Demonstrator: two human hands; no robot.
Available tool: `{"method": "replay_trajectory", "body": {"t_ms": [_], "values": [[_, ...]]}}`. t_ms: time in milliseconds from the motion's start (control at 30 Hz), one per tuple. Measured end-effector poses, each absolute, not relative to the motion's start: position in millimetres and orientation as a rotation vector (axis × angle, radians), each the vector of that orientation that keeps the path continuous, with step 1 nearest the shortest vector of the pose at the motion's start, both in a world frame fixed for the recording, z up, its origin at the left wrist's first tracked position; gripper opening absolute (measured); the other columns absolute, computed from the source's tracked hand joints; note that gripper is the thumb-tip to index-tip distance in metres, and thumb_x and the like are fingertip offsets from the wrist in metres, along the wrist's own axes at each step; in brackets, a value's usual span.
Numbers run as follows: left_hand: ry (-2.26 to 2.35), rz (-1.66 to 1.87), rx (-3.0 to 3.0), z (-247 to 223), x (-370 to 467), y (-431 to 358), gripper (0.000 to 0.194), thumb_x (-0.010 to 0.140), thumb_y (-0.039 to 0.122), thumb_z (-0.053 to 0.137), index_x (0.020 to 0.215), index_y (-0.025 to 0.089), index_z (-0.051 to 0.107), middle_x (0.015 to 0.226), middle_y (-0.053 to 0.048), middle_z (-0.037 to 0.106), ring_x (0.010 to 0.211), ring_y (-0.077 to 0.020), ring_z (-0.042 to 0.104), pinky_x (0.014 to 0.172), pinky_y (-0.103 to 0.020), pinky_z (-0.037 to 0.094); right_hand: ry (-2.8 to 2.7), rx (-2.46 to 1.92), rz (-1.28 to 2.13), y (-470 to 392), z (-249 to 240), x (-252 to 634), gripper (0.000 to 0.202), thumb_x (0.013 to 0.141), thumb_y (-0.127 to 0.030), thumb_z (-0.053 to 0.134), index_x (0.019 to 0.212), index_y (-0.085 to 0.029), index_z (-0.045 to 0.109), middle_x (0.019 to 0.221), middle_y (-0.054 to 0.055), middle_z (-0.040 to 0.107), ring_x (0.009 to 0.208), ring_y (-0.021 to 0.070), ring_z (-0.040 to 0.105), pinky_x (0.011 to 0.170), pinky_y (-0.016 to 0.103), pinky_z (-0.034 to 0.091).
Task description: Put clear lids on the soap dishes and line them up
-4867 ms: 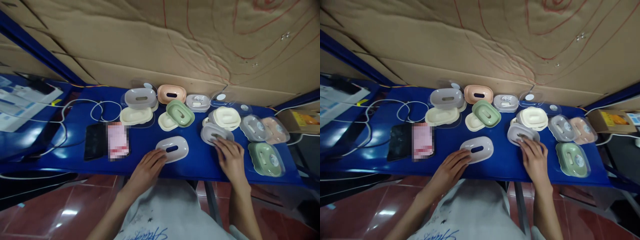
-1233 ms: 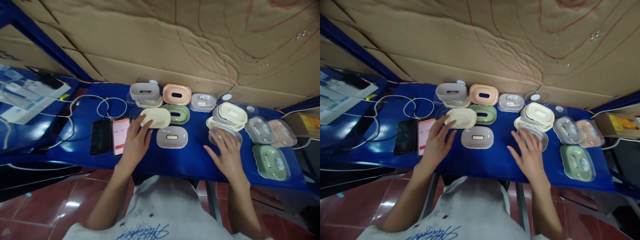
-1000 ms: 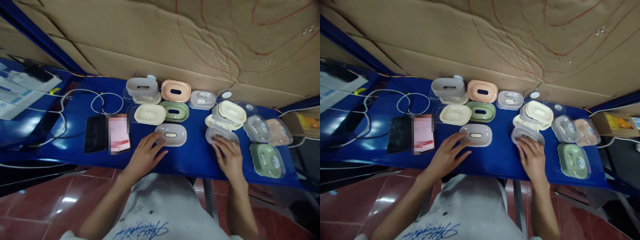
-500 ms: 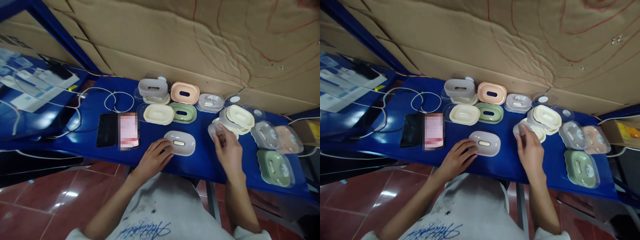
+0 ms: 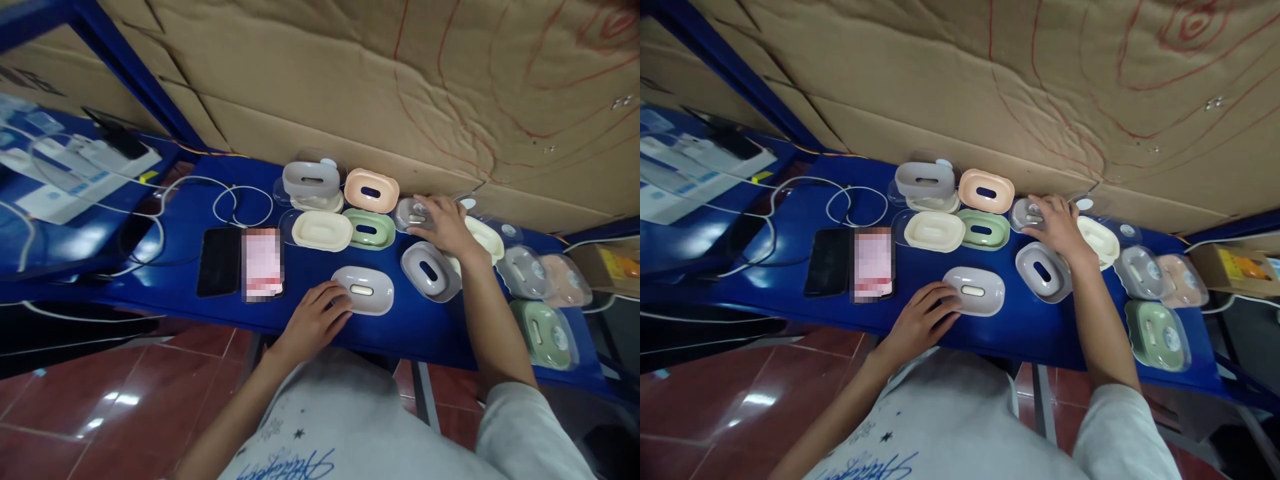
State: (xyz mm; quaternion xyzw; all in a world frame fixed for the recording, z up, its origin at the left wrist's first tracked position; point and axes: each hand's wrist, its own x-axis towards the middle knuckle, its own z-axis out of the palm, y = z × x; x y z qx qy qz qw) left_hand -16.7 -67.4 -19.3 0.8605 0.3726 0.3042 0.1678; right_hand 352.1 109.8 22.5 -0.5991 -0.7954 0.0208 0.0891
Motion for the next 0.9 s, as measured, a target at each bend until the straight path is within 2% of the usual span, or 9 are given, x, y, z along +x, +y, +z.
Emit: {"method": "replay_trajectory", "body": {"t_ms": [67,133,233,333,400,500,633,733,900], "values": [[1.032,0.888,2.431,-20.2,-17.0,-64.7,0.018,0.104,0.020,0.066,0.121,0.022,0.069,0.128,-0.009,0.070,0.131,-0.0281,0.061,0.112,-0.050,0.056,-2.368,-1.742,0.162,112.8,23.7,360.3,0.085,0.088,-0.060,0.078,0.161,-0.028,0.049,0.162,0.019,0.048,0.151,0.0422,0.046,0.120,0.069,0.036],[1.004,0.906,2.403,-21.0,-17.3,-62.0,0.018,0.103,0.019,0.067,0.121,0.023,0.069,0.127,-0.009,0.070,0.131,-0.0272,0.061,0.113,-0.051,0.055,-2.374,-1.685,0.236,110.8,27.6,365.1,0.079,0.090,-0.059,0.076,0.158,-0.024,0.055,0.164,0.020,0.047,0.151,0.0414,0.046,0.120,0.065,0.040],[0.991,0.950,2.363,-21.7,-18.0,-60.2,0.025,0.102,0.018,0.068,0.126,0.024,0.067,0.134,-0.010,0.067,0.136,-0.0274,0.059,0.115,-0.051,0.054,-2.317,-1.637,0.094,85.7,37.6,358.0,0.069,0.095,-0.057,0.071,0.154,-0.023,0.059,0.163,0.018,0.050,0.153,0.0409,0.045,0.123,0.065,0.039],[1.067,0.976,2.259,-22.6,-19.1,-61.2,0.048,0.101,0.021,0.071,0.147,0.026,0.057,0.162,-0.017,0.046,0.149,-0.0320,0.050,0.115,-0.051,0.056,-2.255,-1.603,-0.117,29.0,43.4,325.6,0.067,0.098,-0.055,0.069,0.158,-0.029,0.054,0.170,0.013,0.043,0.160,0.0420,0.032,0.125,0.069,0.036],[1.110,0.946,2.158,-24.0,-19.5,-61.9,0.067,0.100,0.026,0.073,0.160,0.030,0.043,0.171,-0.018,0.033,0.153,-0.0340,0.047,0.117,-0.053,0.055,-2.304,-1.505,-0.065,-15.8,39.7,293.8,0.069,0.100,-0.051,0.069,0.163,-0.035,0.046,0.172,0.008,0.039,0.162,0.0394,0.030,0.125,0.067,0.039],[1.128,0.895,2.098,-27.7,-19.3,-61.0,0.085,0.100,0.028,0.075,0.169,0.035,0.026,0.169,-0.018,0.037,0.154,-0.0347,0.046,0.121,-0.058,0.050,-2.365,-1.436,0.108,-67.5,24.5,247.0,0.075,0.101,-0.049,0.069,0.167,-0.037,0.037,0.175,0.007,0.036,0.162,0.0370,0.031,0.124,0.062,0.044],[1.143,0.884,2.103,-32.3,-18.1,-58.4,0.094,0.098,0.033,0.077,0.171,0.036,0.018,0.165,-0.017,0.043,0.155,-0.0349,0.045,0.124,-0.059,0.046,-2.345,-1.517,0.120,-87.5,4.5,212.8,0.070,0.102,-0.047,0.067,0.166,-0.034,0.041,0.173,0.011,0.037,0.162,0.0403,0.030,0.121,0.064,0.045],[1.169,0.861,2.089,-32.1,-16.9,-57.9,0.095,0.098,0.037,0.077,0.171,0.036,0.017,0.163,-0.017,0.045,0.152,-0.0353,0.048,0.124,-0.059,0.046,-2.340,-1.539,0.085,-84.6,-2.7,209.5,0.069,0.102,-0.049,0.066,0.165,-0.036,0.041,0.172,0.012,0.039,0.161,0.0424,0.030,0.119,0.066,0.045],[1.183,0.793,2.095,-28.8,-14.0,-60.2,0.087,0.101,0.036,0.072,0.171,0.037,0.020,0.165,-0.016,0.043,0.152,-0.0352,0.047,0.122,-0.057,0.048,-2.244,-1.551,0.052,-91.9,-12.7,213.7,0.081,0.101,-0.045,0.069,0.170,-0.041,0.027,0.176,0.011,0.031,0.162,0.0426,0.030,0.120,0.066,0.045]]}}
